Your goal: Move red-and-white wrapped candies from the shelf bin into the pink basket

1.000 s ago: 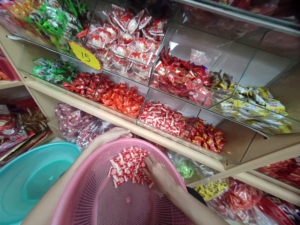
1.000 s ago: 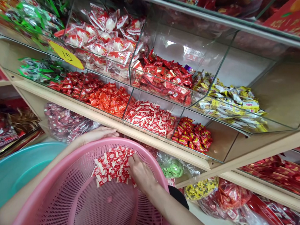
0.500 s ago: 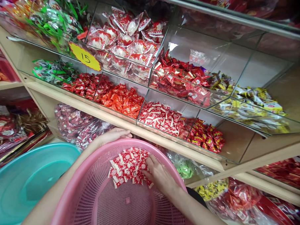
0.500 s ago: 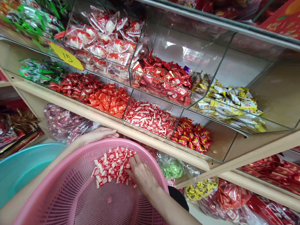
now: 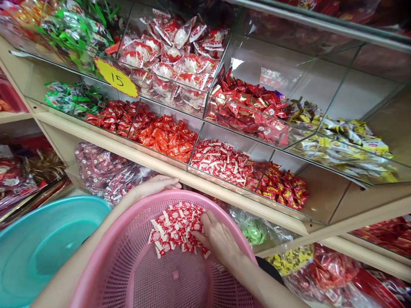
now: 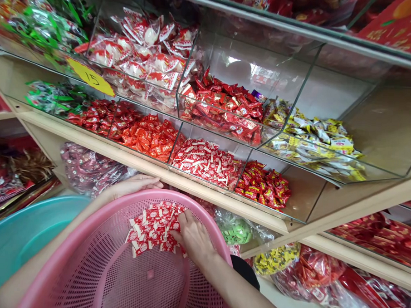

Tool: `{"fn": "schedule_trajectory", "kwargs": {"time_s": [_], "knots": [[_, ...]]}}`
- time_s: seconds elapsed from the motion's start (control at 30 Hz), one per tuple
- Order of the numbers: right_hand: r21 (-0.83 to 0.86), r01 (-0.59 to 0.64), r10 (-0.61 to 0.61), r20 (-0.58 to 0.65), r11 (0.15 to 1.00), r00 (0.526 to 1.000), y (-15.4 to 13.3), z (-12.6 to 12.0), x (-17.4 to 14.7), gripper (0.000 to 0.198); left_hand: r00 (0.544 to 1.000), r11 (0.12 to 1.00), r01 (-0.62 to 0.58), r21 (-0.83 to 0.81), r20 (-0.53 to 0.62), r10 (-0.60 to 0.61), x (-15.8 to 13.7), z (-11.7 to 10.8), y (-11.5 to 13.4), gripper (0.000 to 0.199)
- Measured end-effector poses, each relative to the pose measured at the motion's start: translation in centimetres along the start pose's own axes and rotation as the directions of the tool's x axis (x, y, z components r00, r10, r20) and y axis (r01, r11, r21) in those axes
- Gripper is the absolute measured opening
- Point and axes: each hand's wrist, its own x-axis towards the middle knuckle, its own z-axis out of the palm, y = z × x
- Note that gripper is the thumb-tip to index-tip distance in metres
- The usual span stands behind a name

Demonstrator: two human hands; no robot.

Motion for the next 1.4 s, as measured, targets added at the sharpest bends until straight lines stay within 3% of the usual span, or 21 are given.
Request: {"fn": "schedule_trajectory", "kwargs": {"time_s": [0.23, 0.4, 0.53, 0.63, 0.77, 0.9, 1.07, 1.4], "knots": [[-0.005, -0.04, 0.04, -0.032, 0.999, 0.999, -0.1, 0.5, 0.0, 0.029, 1.0, 1.0, 0.01, 0.007, 0.001, -0.01, -0.1, 0.0, 0.1, 0.062], [0.038, -0.03, 0.034, -0.117, 0.999, 0.993, 0.2, -0.1, -0.2, 0.032, 1.0, 1.0, 0.001, 0.0, -0.004, -0.001, 0.0, 0.0, 0.1, 0.063], [0.18, -0.047, 0.075, -0.153, 0.983, 0.985, 1.5, -3.1, 0.7, 0.027, 1.0, 1.0, -0.001, -0.002, 0.007, 0.001, 0.0, -0.1, -0.1, 0.064], [0.263, -0.002, 0.077, -0.275, 0.965, 0.958, 3.8, -6.0, 2.2, 0.021, 1.0, 1.0, 0.013, 0.012, 0.009, -0.013, 0.0, -0.1, 0.0, 0.065], [0.219, -0.006, 0.099, -0.418, 0.976, 0.903, 8.4, -8.7, 5.0, 0.015, 1.0, 1.0, 0.014, 0.014, 0.007, -0.014, 0.0, 0.0, 0.2, 0.061], [0.085, -0.14, 0.158, -0.269, 0.987, 0.95, 11.9, -9.3, 8.1, 0.014, 1.0, 1.0, 0.015, -0.011, 0.012, -0.015, 0.0, 0.0, 0.1, 0.056], [-0.124, -0.219, 0.22, -0.011, 0.968, 0.976, 11.8, -9.1, 10.8, 0.019, 1.0, 0.998, 0.029, -0.047, 0.006, -0.029, 0.1, 0.0, 0.1, 0.05], [-0.208, -0.25, 0.268, 0.063, 0.946, 0.961, 11.2, -8.7, 11.3, 0.024, 0.999, 0.998, 0.022, -0.058, 0.025, -0.02, -0.5, 0.6, 0.9, 0.045]]}}
